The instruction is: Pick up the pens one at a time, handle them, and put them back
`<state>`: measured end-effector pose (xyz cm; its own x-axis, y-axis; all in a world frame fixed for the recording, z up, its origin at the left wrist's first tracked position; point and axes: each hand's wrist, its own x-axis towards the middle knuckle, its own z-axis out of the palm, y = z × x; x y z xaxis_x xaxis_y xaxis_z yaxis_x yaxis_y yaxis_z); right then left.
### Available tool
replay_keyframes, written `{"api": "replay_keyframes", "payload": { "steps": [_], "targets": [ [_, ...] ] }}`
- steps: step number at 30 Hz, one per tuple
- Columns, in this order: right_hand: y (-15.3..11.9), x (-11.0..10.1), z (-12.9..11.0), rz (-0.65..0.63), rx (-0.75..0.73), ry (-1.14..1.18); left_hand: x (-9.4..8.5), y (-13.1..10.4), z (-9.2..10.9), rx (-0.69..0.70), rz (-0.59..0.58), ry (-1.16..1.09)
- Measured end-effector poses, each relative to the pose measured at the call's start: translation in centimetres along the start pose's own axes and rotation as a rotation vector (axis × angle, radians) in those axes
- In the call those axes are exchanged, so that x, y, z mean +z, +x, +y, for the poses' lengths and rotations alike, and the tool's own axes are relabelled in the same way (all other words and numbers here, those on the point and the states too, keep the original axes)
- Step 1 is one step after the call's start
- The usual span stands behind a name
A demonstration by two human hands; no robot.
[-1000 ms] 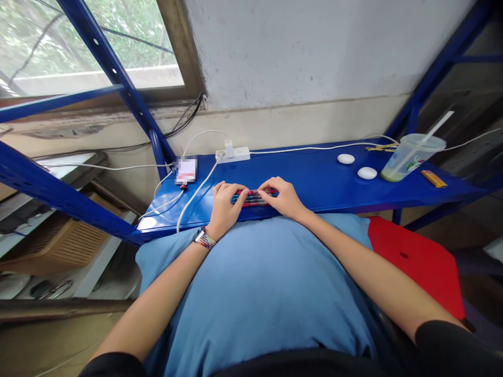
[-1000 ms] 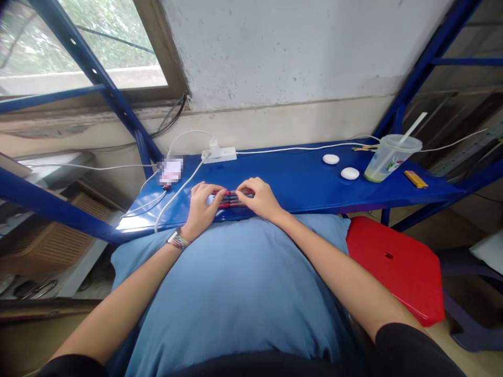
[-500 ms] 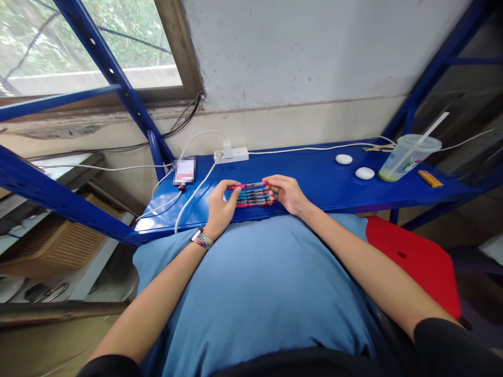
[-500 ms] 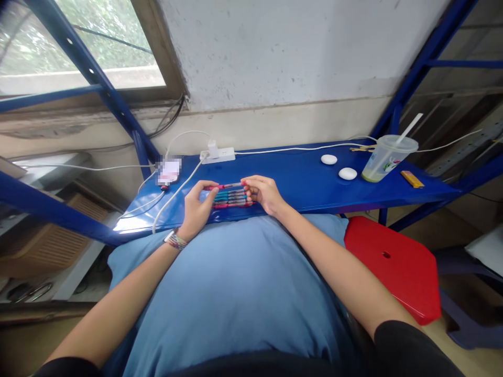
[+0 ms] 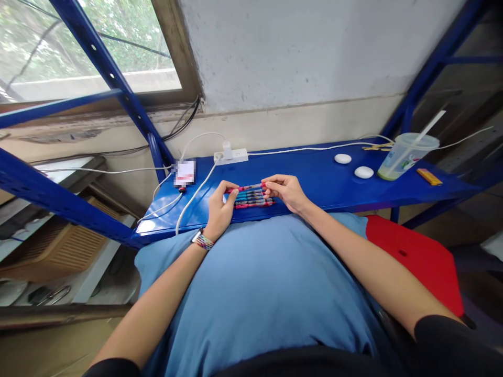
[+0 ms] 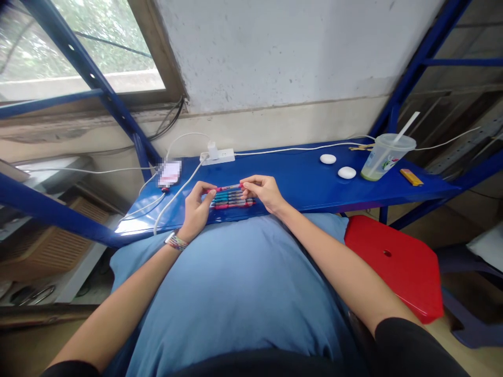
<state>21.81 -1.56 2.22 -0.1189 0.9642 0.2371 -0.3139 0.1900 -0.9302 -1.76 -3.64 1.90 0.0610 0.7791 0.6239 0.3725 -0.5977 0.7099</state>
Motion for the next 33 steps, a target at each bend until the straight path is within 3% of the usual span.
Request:
{"api": "replay_keyframes", "payload": {
  "steps": [6, 10, 14, 25, 29, 33],
  "targets": [
    [-0.3, 0.2, 0.1, -0.044, -0.023, -0.012, 0.1, 0.1, 0.0, -0.111, 0.032, -0.105],
    [-0.3, 0.2, -0.3, -0.004, -0.013, 0.027, 0.0, 0.5, -0.1, -0.079, 0.040, -0.156],
    [-0.2, 0.0, -0.7, 0.049, 0.003, 0.033, -0.3, 1.0, -0.4, -0.051, 0.045, -0.084],
    [0.0, -0.2, -0.6, 0.023, -0.015, 0.033, -0.3, 1.1, -0.8, -0.197, 0.007, -0.005],
    [0.2, -0.3, -0.4, 0.086, -0.003, 0.026, -0.2, 1.1, -0.6, -0.142, -0.056, -0.112],
    [0.3, -0.3, -0.4, 0.124, 0.027, 0.042, -0.2, 1.1, -0.6, -0.101, -0.052, -0.053]
  ]
}}
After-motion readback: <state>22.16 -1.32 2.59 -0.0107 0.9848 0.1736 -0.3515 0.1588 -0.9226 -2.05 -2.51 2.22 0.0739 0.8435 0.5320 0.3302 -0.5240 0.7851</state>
